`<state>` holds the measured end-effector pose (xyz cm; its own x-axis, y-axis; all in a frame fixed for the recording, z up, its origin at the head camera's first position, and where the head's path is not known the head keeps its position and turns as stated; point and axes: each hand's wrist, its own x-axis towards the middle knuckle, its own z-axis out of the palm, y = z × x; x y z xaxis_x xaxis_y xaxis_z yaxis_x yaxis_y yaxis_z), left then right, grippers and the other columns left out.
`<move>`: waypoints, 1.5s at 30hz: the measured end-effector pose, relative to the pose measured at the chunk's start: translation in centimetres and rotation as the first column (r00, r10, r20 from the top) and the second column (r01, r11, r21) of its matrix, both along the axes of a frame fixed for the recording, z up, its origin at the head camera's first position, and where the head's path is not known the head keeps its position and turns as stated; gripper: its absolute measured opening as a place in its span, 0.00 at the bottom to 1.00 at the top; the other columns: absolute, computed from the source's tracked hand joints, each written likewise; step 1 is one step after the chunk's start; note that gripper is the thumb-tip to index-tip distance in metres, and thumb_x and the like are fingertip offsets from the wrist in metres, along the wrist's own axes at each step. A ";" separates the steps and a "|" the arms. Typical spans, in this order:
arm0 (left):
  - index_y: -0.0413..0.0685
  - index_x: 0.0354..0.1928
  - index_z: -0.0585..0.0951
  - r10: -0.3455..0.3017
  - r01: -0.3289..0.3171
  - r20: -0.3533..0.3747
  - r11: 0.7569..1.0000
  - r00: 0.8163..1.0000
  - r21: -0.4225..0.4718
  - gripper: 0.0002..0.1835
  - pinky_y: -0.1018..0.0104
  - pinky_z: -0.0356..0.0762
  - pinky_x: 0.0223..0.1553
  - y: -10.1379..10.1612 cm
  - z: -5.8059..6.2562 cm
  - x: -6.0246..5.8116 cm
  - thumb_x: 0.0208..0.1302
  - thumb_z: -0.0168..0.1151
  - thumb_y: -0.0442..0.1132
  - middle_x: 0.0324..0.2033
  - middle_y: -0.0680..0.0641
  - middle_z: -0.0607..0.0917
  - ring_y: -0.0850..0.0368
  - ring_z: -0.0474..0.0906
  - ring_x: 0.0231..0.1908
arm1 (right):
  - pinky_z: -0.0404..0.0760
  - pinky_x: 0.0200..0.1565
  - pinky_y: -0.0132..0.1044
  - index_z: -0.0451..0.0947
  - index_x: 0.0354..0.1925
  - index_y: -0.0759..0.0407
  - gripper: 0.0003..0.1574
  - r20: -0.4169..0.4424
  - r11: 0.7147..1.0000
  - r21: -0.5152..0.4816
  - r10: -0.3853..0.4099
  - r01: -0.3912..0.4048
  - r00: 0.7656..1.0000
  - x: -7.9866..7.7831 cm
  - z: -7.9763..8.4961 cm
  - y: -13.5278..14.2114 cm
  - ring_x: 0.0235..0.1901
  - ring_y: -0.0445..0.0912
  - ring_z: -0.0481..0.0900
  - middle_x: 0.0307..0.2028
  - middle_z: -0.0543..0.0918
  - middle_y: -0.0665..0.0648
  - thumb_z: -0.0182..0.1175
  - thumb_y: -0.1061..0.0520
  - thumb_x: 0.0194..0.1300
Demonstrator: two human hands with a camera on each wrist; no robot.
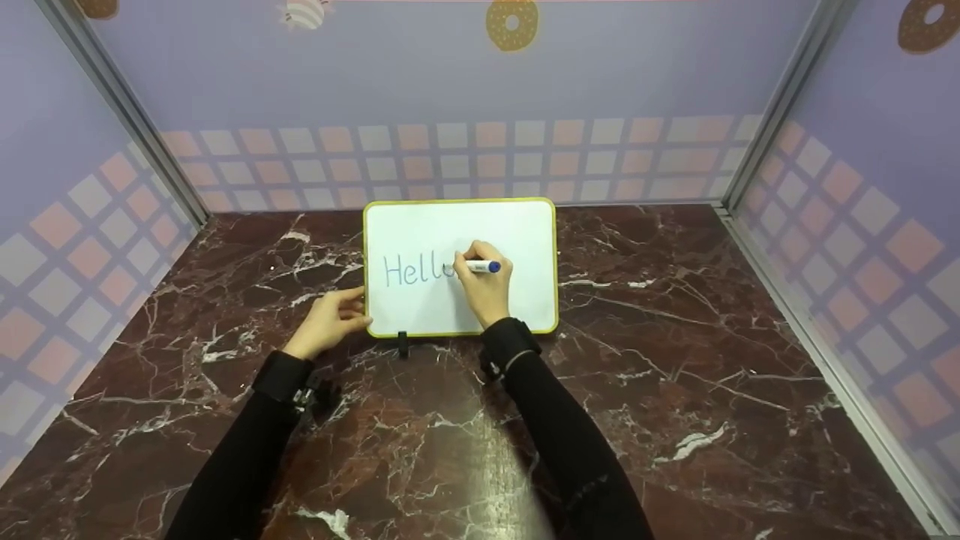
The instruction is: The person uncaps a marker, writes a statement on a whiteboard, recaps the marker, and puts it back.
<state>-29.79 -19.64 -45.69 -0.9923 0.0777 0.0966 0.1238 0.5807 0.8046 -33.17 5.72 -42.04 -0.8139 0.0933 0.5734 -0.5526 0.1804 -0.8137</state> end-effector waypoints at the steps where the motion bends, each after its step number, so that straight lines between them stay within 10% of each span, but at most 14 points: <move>1: 0.31 0.67 0.70 0.000 0.000 -0.001 1.000 1.000 0.000 0.32 0.56 0.86 0.47 0.0 0.0 0.0 0.60 0.65 0.24 0.45 0.30 0.85 0.39 0.85 0.45 | 0.66 0.23 0.23 0.71 0.20 0.75 0.14 -0.003 1.000 -0.015 -0.008 0.008 1.000 0.0 0.0 0.1 0.20 0.58 0.78 0.21 0.80 0.73 0.59 0.72 0.62; 9: 0.31 0.67 0.70 0.001 -0.001 0.005 1.000 1.000 -0.016 0.31 0.56 0.86 0.47 0.0 0.0 0.0 0.60 0.65 0.24 0.45 0.30 0.85 0.40 0.86 0.45 | 0.60 0.20 0.23 0.64 0.17 0.67 0.19 0.002 0.992 -0.092 -0.084 0.084 0.996 0.0 0.0 2.0 0.14 0.42 0.71 0.16 0.76 0.72 0.56 0.74 0.61; 16: 0.32 0.67 0.71 -0.014 0.014 -0.001 1.000 1.000 -0.021 0.31 0.56 0.86 0.48 -0.1 0.0 0.0 0.60 0.65 0.24 0.46 0.31 0.85 0.39 0.86 0.46 | 0.62 0.20 0.24 0.63 0.16 0.65 0.20 -0.002 0.993 -0.076 -0.090 0.090 0.996 -0.3 -0.3 2.9 0.14 0.37 0.72 0.15 0.75 0.51 0.58 0.73 0.61; 24: 0.34 0.67 0.71 -0.015 0.015 -0.007 1.000 1.000 -0.020 0.31 0.55 0.86 0.48 -0.1 -0.2 -0.1 0.61 0.65 0.25 0.47 0.31 0.85 0.39 0.85 0.45 | 0.63 0.21 0.25 0.66 0.18 0.66 0.19 -0.019 0.995 -0.059 -0.084 0.083 0.996 -1.8 -1.9 3.0 0.16 0.50 0.75 0.18 0.78 0.70 0.60 0.70 0.63; 34: 0.33 0.67 0.71 -0.013 0.013 -0.001 1.000 1.000 -0.020 0.31 0.54 0.85 0.49 -0.2 -0.2 -0.2 0.61 0.65 0.24 0.47 0.30 0.85 0.39 0.85 0.46 | 0.59 0.20 0.24 0.61 0.15 0.70 0.20 -0.010 0.995 0.006 -0.099 0.099 0.995 0.1 0.1 3.3 0.13 0.34 0.68 0.12 0.73 0.55 0.55 0.74 0.61; 45: 0.31 0.67 0.70 -0.029 0.029 0.001 0.999 1.000 -0.016 0.31 0.55 0.85 0.49 -0.1 -0.1 -0.2 0.61 0.64 0.24 0.47 0.30 0.85 0.38 0.85 0.46 | 0.58 0.18 0.23 0.63 0.15 0.69 0.20 -0.001 0.993 -0.038 -0.110 0.110 0.994 -0.2 0.1 3.9 0.13 0.44 0.72 0.12 0.75 0.59 0.57 0.73 0.61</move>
<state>-30.02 -19.69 -45.76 -0.9896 0.1082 0.0943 0.1402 0.5897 0.7954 -33.35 9.65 -41.92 -0.7955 0.2040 0.5705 -0.5337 0.2098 -0.8192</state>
